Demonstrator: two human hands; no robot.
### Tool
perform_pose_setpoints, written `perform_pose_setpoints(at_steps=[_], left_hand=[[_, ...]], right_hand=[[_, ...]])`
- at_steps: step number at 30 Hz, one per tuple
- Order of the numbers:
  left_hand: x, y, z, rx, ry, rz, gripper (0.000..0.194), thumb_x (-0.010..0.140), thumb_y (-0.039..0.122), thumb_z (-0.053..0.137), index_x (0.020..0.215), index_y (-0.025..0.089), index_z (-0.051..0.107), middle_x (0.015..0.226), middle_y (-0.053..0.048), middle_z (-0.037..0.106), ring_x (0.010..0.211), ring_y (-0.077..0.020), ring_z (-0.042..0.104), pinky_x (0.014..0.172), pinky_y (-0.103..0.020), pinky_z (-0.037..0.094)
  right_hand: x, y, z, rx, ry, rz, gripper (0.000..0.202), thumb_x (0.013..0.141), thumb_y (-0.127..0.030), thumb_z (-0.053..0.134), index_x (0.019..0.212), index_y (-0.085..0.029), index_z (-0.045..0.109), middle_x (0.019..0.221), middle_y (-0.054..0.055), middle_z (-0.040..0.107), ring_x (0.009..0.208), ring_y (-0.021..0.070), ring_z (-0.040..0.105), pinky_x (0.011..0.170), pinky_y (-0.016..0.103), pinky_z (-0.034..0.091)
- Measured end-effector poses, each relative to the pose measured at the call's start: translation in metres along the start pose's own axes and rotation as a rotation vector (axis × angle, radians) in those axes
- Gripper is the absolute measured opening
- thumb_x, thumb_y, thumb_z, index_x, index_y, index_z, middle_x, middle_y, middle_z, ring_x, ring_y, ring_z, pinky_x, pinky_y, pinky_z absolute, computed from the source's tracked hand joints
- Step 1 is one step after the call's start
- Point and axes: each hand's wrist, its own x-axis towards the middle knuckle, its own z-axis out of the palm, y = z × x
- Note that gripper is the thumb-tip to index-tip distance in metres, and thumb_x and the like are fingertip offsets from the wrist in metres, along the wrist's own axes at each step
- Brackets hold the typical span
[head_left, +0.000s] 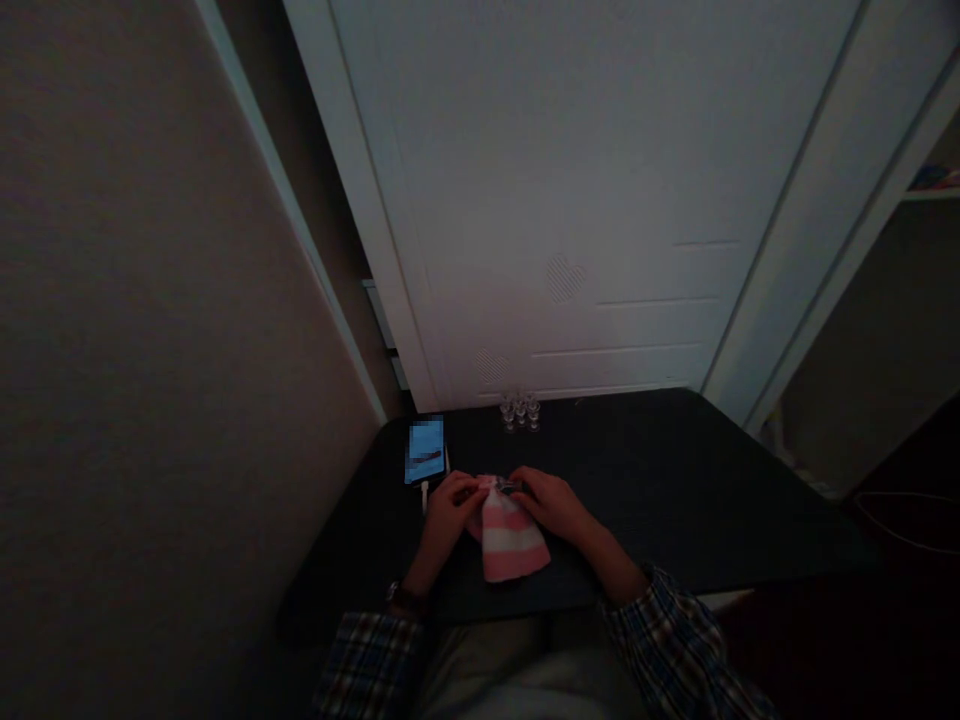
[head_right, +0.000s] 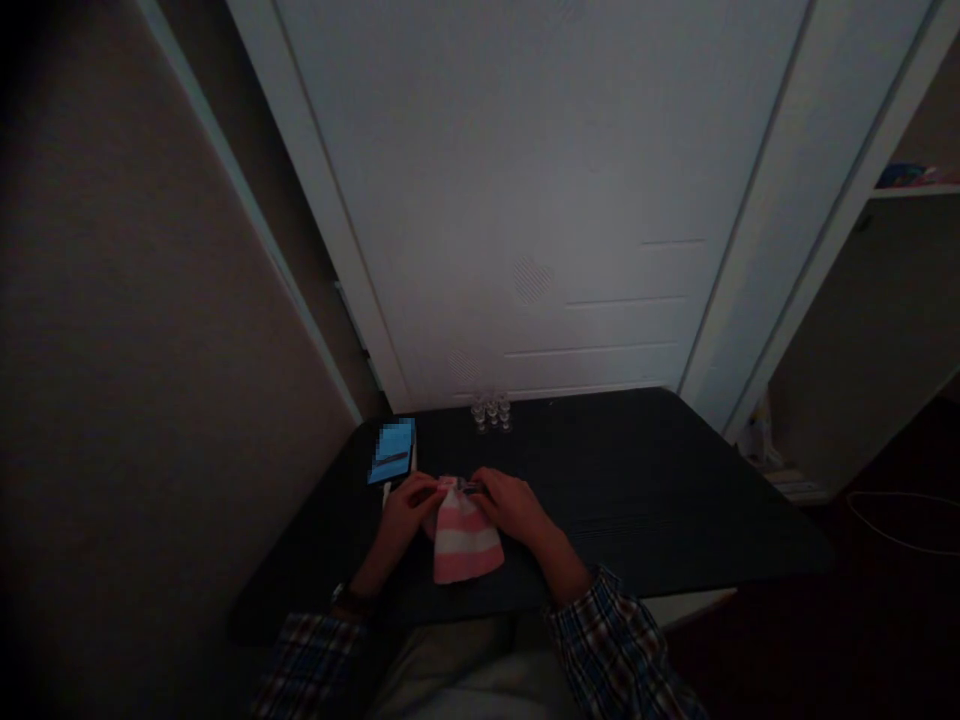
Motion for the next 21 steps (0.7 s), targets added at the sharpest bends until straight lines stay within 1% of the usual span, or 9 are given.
perform_pose_setpoints(at_steps=[4,7,8,11,15,18,21], left_hand=[[-0.001,0.002,-0.001,-0.004,-0.011,-0.003,0.013,0.068,0.031,0.063,0.069,0.017,0.066,0.077,-0.002,0.058,0.076,-0.0167,0.056,0.069,-0.028,0.046],[-0.001,0.008,-0.002,-0.03,-0.063,-0.015,0.015,0.071,0.032,0.06,0.072,0.018,0.066,0.077,-0.003,0.059,0.076,-0.0171,0.057,0.069,-0.029,0.046],[-0.001,0.009,-0.002,-0.021,-0.047,-0.021,0.015,0.071,0.032,0.06,0.072,0.019,0.067,0.075,-0.002,0.058,0.074,-0.0173,0.057,0.068,-0.029,0.046],[-0.002,0.012,-0.002,-0.006,-0.05,-0.041,0.018,0.07,0.035,0.061,0.07,0.017,0.066,0.07,-0.002,0.058,0.068,-0.0164,0.055,0.062,-0.026,0.044],[-0.004,0.011,0.0,0.005,-0.063,-0.087,0.023,0.068,0.038,0.061,0.069,0.015,0.065,0.061,0.0,0.055,0.059,-0.0134,0.049,0.055,-0.023,0.038],[-0.004,0.01,0.001,-0.005,-0.054,-0.131,0.026,0.067,0.041,0.062,0.071,0.015,0.065,0.058,0.002,0.053,0.056,-0.0122,0.047,0.053,-0.022,0.036],[-0.004,0.01,0.001,-0.054,-0.046,-0.151,0.028,0.065,0.042,0.064,0.073,0.015,0.066,0.055,0.002,0.052,0.054,-0.0116,0.046,0.05,-0.021,0.034]], right_hand=[[-0.001,-0.001,0.001,0.01,0.019,-0.001,0.02,0.085,-0.026,0.049,0.104,-0.022,0.051,0.094,0.002,0.061,0.084,0.0149,0.057,0.072,0.024,0.039],[-0.001,0.0,0.003,0.05,0.035,0.013,0.019,0.084,-0.025,0.05,0.103,-0.023,0.051,0.092,0.002,0.062,0.082,0.0152,0.058,0.07,0.023,0.039],[-0.001,0.0,0.003,0.067,0.036,0.022,0.021,0.083,-0.026,0.05,0.104,-0.023,0.051,0.09,0.001,0.062,0.081,0.0153,0.058,0.068,0.023,0.039],[0.0,0.001,0.005,0.113,0.057,0.073,0.023,0.084,-0.029,0.05,0.107,-0.023,0.05,0.085,0.001,0.063,0.077,0.0152,0.059,0.065,0.023,0.038],[0.002,0.001,0.005,0.15,0.071,0.121,0.019,0.086,-0.031,0.047,0.102,-0.022,0.053,0.081,0.001,0.063,0.074,0.0143,0.058,0.063,0.022,0.037],[0.003,0.0,0.005,0.19,0.087,0.119,0.018,0.086,-0.031,0.047,0.1,-0.022,0.053,0.077,0.0,0.062,0.07,0.013,0.057,0.061,0.021,0.037],[0.003,-0.003,0.004,0.212,0.131,0.083,0.018,0.086,-0.03,0.048,0.101,-0.021,0.053,0.076,-0.001,0.06,0.069,0.0124,0.056,0.062,0.021,0.037]])
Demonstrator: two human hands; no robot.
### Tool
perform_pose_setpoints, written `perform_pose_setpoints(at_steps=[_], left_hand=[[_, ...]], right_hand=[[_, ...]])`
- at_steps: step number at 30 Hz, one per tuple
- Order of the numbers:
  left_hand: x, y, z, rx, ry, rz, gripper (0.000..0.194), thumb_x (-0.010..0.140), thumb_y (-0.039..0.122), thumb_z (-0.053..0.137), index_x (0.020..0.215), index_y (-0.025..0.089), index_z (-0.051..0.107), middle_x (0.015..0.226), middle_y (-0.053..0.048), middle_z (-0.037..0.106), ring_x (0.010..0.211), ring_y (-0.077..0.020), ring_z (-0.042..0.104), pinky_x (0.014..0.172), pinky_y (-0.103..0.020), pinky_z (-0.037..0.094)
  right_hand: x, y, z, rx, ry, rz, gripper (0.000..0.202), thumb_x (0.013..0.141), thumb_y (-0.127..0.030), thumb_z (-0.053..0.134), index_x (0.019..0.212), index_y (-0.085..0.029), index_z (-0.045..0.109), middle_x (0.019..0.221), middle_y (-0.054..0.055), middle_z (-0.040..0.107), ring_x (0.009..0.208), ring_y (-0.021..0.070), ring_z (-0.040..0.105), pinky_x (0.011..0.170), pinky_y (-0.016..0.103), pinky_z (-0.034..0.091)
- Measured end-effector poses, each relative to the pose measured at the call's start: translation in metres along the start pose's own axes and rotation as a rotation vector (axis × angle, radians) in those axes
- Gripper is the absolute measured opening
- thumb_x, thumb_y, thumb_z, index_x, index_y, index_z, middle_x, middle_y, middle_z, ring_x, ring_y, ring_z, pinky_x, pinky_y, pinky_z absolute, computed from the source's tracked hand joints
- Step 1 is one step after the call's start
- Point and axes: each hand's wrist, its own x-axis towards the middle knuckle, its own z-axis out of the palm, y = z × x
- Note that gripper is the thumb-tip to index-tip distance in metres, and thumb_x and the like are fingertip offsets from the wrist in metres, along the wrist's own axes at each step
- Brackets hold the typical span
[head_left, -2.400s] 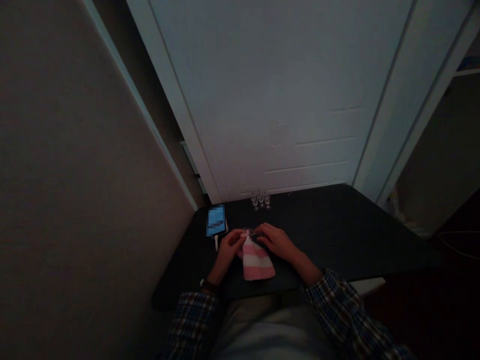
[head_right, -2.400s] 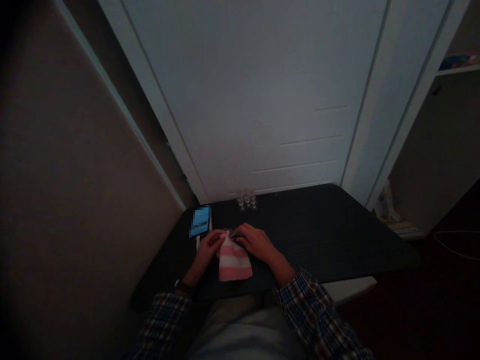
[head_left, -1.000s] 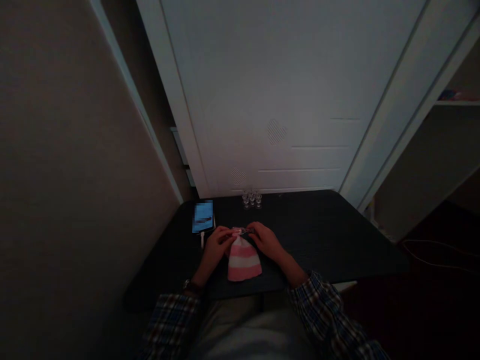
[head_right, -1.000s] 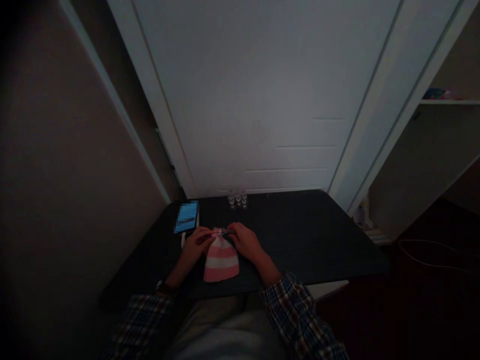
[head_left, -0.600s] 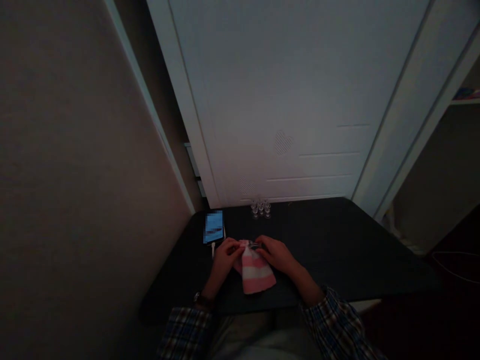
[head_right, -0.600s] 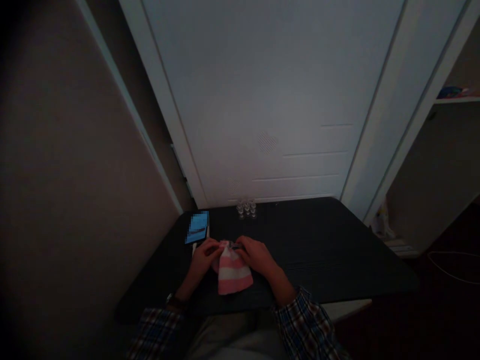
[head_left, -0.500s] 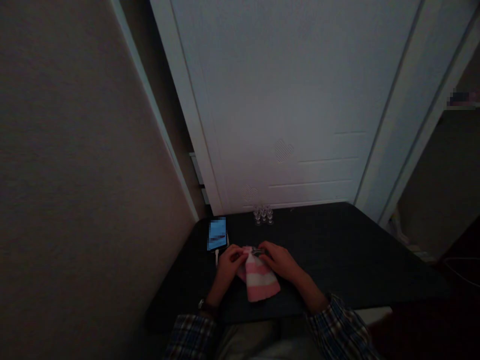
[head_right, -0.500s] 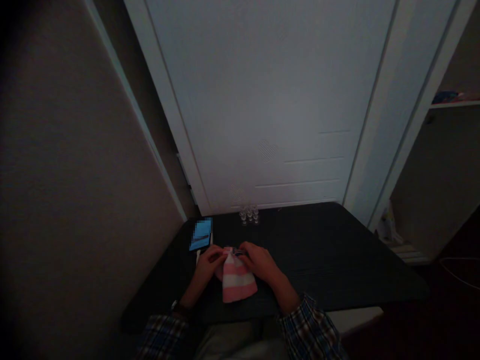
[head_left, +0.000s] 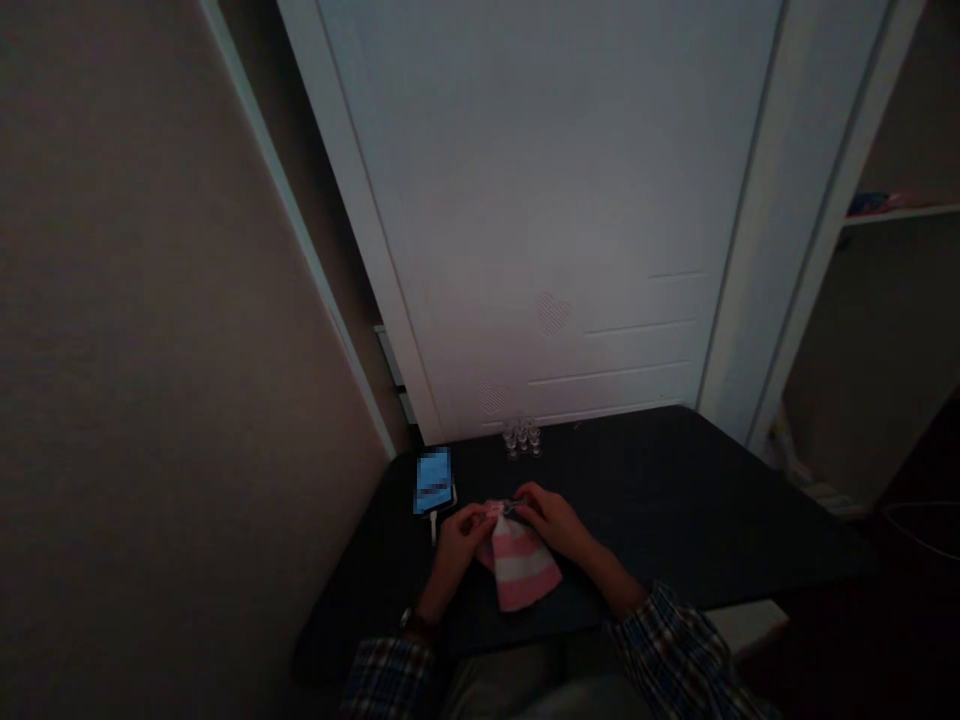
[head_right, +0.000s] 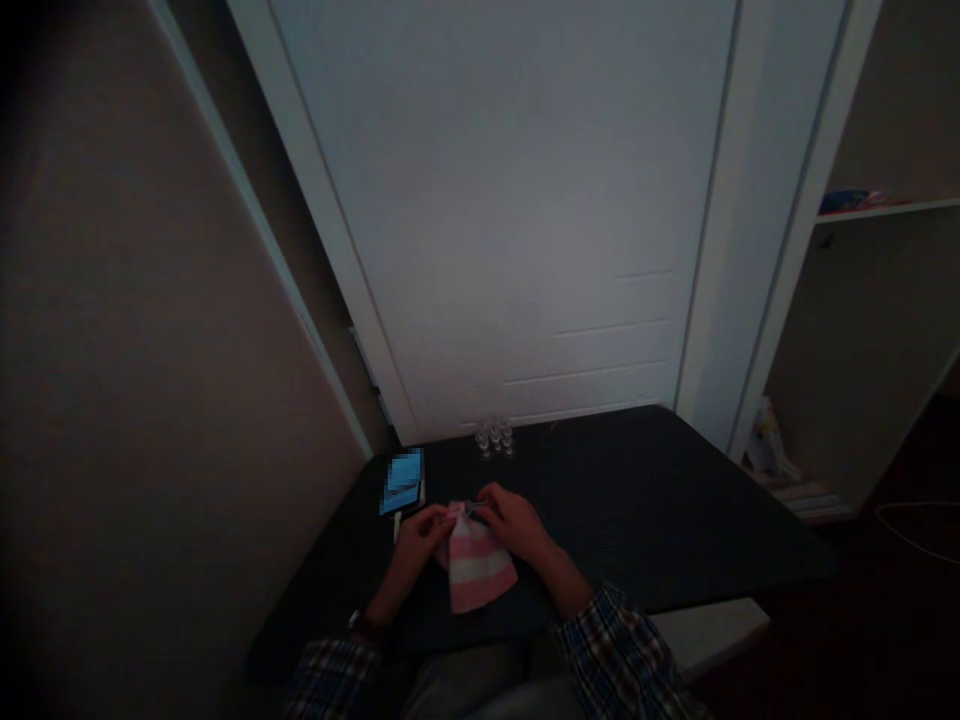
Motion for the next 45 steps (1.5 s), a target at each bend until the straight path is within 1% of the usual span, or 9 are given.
perform_pose_setpoints(at_steps=[6,11,14,18,23,31,37,42,45], left_hand=[[0.0,0.0,0.0,-0.137,-0.078,-0.058,0.03,0.061,0.039,0.069,0.077,0.014,0.067,0.061,0.0,0.06,0.058,-0.0132,0.053,0.055,-0.023,0.041],[0.001,-0.002,0.0,-0.2,-0.069,-0.083,0.033,0.062,0.037,0.069,0.084,0.014,0.068,0.081,-0.006,0.068,0.072,-0.0183,0.06,0.064,-0.027,0.046],[0.001,-0.001,-0.001,-0.194,-0.072,-0.074,0.032,0.062,0.038,0.068,0.084,0.014,0.069,0.085,-0.008,0.069,0.076,-0.0205,0.061,0.067,-0.029,0.048],[0.002,0.001,-0.001,-0.166,-0.053,-0.063,0.032,0.062,0.038,0.067,0.084,0.015,0.069,0.083,-0.007,0.069,0.076,-0.021,0.062,0.068,-0.03,0.048],[0.0,0.003,-0.002,-0.115,0.007,-0.008,0.029,0.064,0.039,0.066,0.08,0.015,0.068,0.068,-0.002,0.065,0.065,-0.0175,0.059,0.061,-0.027,0.046],[0.0,0.009,-0.003,-0.101,0.042,0.01,0.024,0.062,0.037,0.067,0.074,0.016,0.069,0.073,-0.004,0.067,0.069,-0.0195,0.06,0.062,-0.028,0.047],[-0.001,0.011,-0.004,-0.103,0.065,0.009,0.024,0.065,0.037,0.065,0.076,0.017,0.069,0.075,-0.005,0.068,0.069,-0.0198,0.061,0.061,-0.028,0.047],[0.0,0.003,-0.004,-0.099,0.045,-0.012,0.027,0.064,0.037,0.066,0.08,0.015,0.069,0.073,-0.004,0.067,0.066,-0.0187,0.06,0.058,-0.026,0.047],[0.003,-0.003,-0.002,-0.116,0.02,-0.028,0.028,0.065,0.037,0.066,0.083,0.015,0.068,0.078,-0.005,0.068,0.069,-0.0193,0.061,0.06,-0.028,0.048]], right_hand=[[-0.002,-0.006,-0.004,-0.028,0.055,-0.058,0.019,0.085,-0.025,0.048,0.103,-0.021,0.053,0.08,0.0,0.059,0.074,0.0132,0.054,0.068,0.023,0.039],[-0.002,-0.007,-0.005,-0.03,0.038,-0.082,0.019,0.083,-0.025,0.051,0.102,-0.021,0.053,0.082,0.0,0.058,0.068,0.0121,0.052,0.065,0.023,0.039],[-0.002,-0.006,-0.005,-0.034,0.039,-0.098,0.019,0.082,-0.023,0.052,0.101,-0.021,0.054,0.086,0.0,0.058,0.072,0.0126,0.052,0.067,0.023,0.039],[0.0,-0.002,-0.003,-0.013,0.025,-0.07,0.021,0.081,-0.024,0.054,0.101,-0.022,0.053,0.084,-0.001,0.058,0.071,0.0125,0.053,0.067,0.023,0.04],[0.001,0.001,0.001,0.035,0.03,-0.033,0.024,0.079,-0.025,0.057,0.102,-0.022,0.052,0.082,-0.001,0.058,0.067,0.0116,0.053,0.064,0.023,0.04],[0.003,0.002,0.002,0.123,0.005,0.009,0.024,0.078,-0.026,0.058,0.102,-0.021,0.054,0.077,-0.002,0.06,0.066,0.0113,0.055,0.061,0.021,0.041],[0.004,0.006,0.005,0.283,-0.027,0.034,0.019,0.081,-0.03,0.054,0.095,-0.019,0.058,0.075,-0.001,0.061,0.065,0.0108,0.056,0.057,0.02,0.042],[0.007,0.004,0.004,0.423,-0.027,0.066,0.02,0.083,-0.032,0.049,0.091,-0.017,0.059,0.07,-0.001,0.061,0.051,0.0076,0.05,0.047,0.019,0.038],[0.007,0.003,0.002,0.435,-0.021,0.063,0.02,0.082,-0.032,0.051,0.092,-0.017,0.059,0.072,-0.001,0.06,0.051,0.0073,0.049,0.047,0.018,0.038]])
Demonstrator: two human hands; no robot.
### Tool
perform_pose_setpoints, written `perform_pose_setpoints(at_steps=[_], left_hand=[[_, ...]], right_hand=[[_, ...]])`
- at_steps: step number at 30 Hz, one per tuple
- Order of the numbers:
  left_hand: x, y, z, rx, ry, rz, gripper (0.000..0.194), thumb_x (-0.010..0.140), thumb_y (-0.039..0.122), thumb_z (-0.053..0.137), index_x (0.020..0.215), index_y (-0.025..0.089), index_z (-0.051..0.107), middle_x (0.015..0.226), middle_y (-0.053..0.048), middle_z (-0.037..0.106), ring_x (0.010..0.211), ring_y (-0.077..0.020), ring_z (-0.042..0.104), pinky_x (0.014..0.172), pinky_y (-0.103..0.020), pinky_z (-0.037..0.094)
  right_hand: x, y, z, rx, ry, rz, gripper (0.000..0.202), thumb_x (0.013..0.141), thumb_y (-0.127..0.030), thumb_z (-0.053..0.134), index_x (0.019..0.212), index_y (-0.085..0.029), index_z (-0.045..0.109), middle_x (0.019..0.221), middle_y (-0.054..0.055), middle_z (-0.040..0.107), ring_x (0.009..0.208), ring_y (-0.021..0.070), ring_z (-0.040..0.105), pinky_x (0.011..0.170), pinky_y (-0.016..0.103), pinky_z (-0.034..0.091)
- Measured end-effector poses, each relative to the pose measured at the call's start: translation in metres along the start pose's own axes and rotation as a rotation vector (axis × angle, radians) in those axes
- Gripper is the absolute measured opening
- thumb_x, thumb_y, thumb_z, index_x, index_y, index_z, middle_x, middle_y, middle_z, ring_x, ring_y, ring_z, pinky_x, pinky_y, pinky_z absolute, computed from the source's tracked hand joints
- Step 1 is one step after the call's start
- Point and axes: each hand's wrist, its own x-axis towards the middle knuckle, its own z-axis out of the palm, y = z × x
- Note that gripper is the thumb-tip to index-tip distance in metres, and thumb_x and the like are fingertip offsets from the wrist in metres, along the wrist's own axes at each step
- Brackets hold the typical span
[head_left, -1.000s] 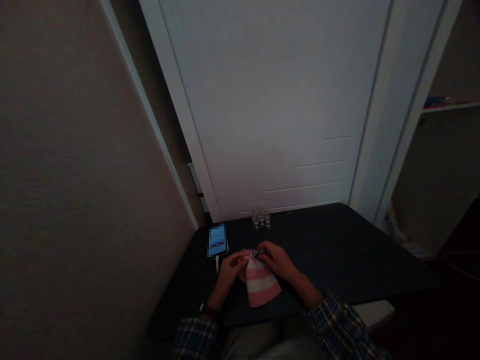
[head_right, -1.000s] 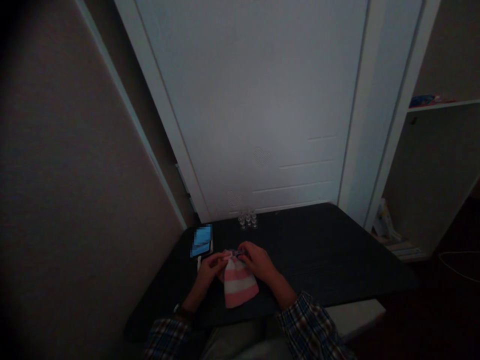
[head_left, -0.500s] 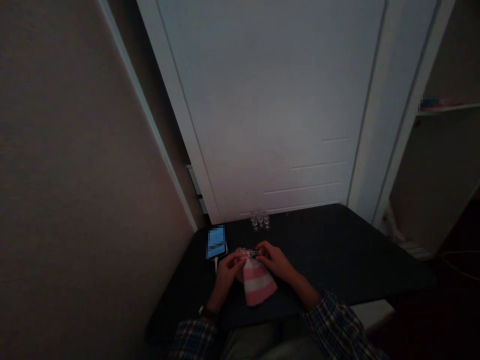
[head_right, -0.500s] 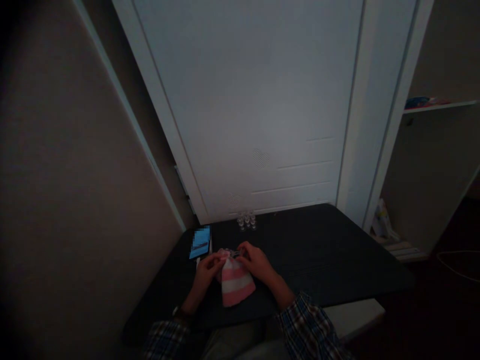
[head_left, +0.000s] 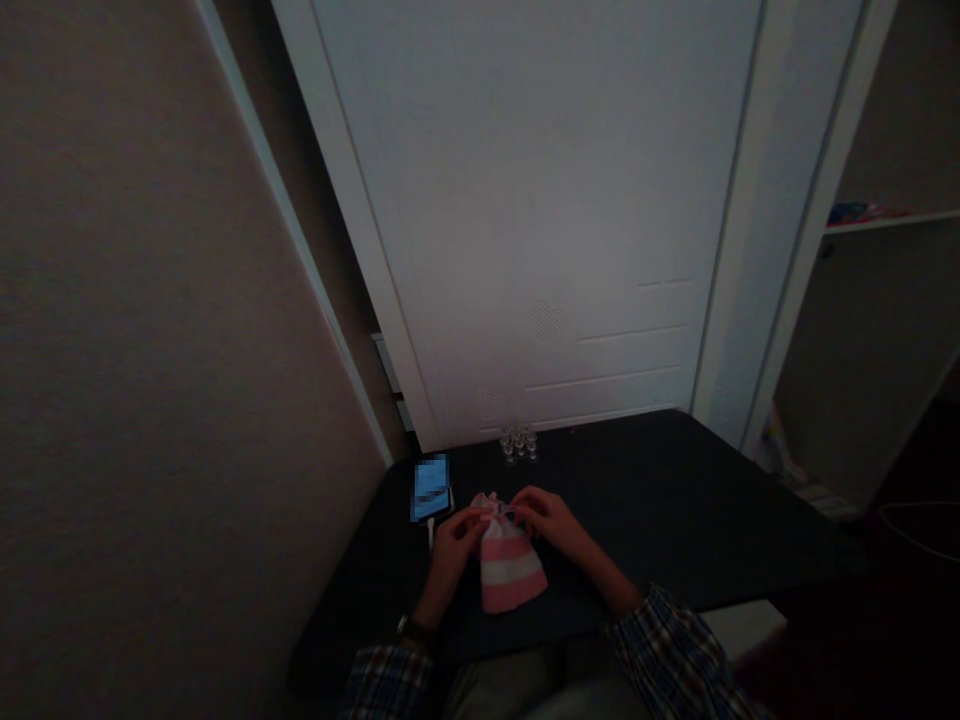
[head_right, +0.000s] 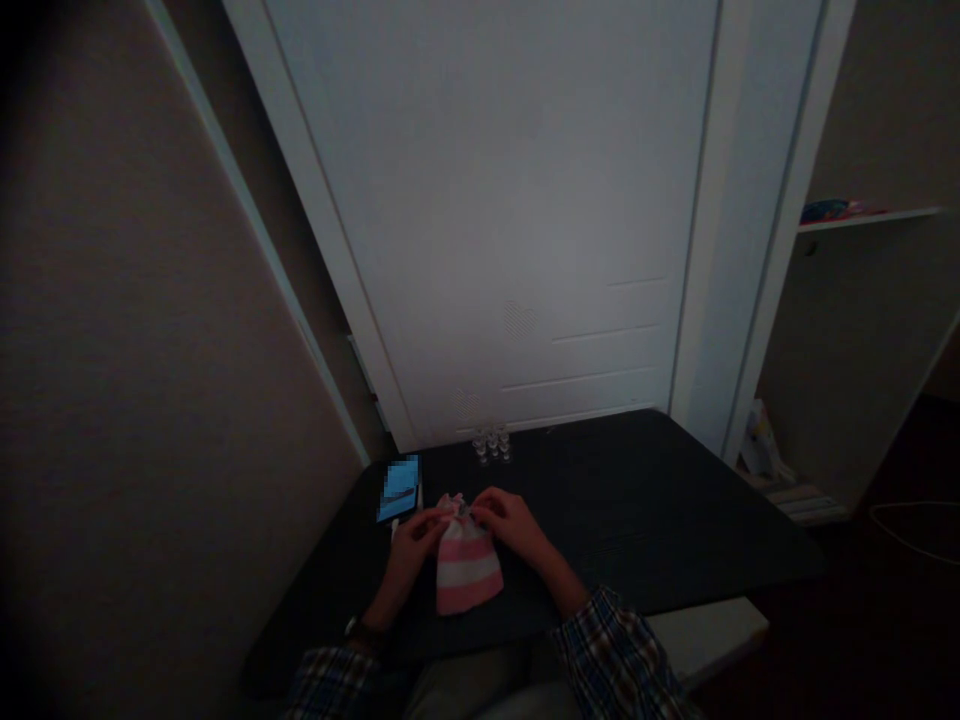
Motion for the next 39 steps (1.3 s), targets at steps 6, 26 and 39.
perform_pose_setpoints(at_steps=[6,26,39], left_hand=[[0.001,0.001,0.0,-0.012,-0.08,-0.01,0.027,0.066,0.035,0.065,0.085,0.016,0.069,0.085,-0.007,0.07,0.075,-0.0215,0.062,0.063,-0.03,0.048],[-0.003,0.002,0.002,0.184,-0.059,0.093,0.028,0.071,0.038,0.06,0.087,0.016,0.068,0.076,-0.004,0.067,0.07,-0.0184,0.059,0.065,-0.028,0.045],[-0.006,0.012,0.008,0.119,-0.101,0.23,0.02,0.077,0.031,0.056,0.09,0.02,0.065,0.088,-0.004,0.058,0.084,-0.0179,0.057,0.075,-0.029,0.046]], right_hand=[[-0.002,-0.001,-0.002,-0.168,-0.01,-0.052,0.016,0.082,-0.027,0.053,0.094,-0.019,0.059,0.075,-0.001,0.059,0.061,0.0096,0.053,0.055,0.02,0.04],[-0.01,0.0,-0.002,-0.647,-0.071,-0.163,0.018,0.081,-0.02,0.05,0.099,-0.021,0.053,0.095,0.002,0.057,0.084,0.0139,0.055,0.073,0.023,0.038],[-0.004,0.004,0.001,-0.475,-0.001,-0.117,0.015,0.086,-0.026,0.045,0.083,-0.017,0.056,0.074,0.0,0.058,0.065,0.0106,0.052,0.058,0.019,0.036]])
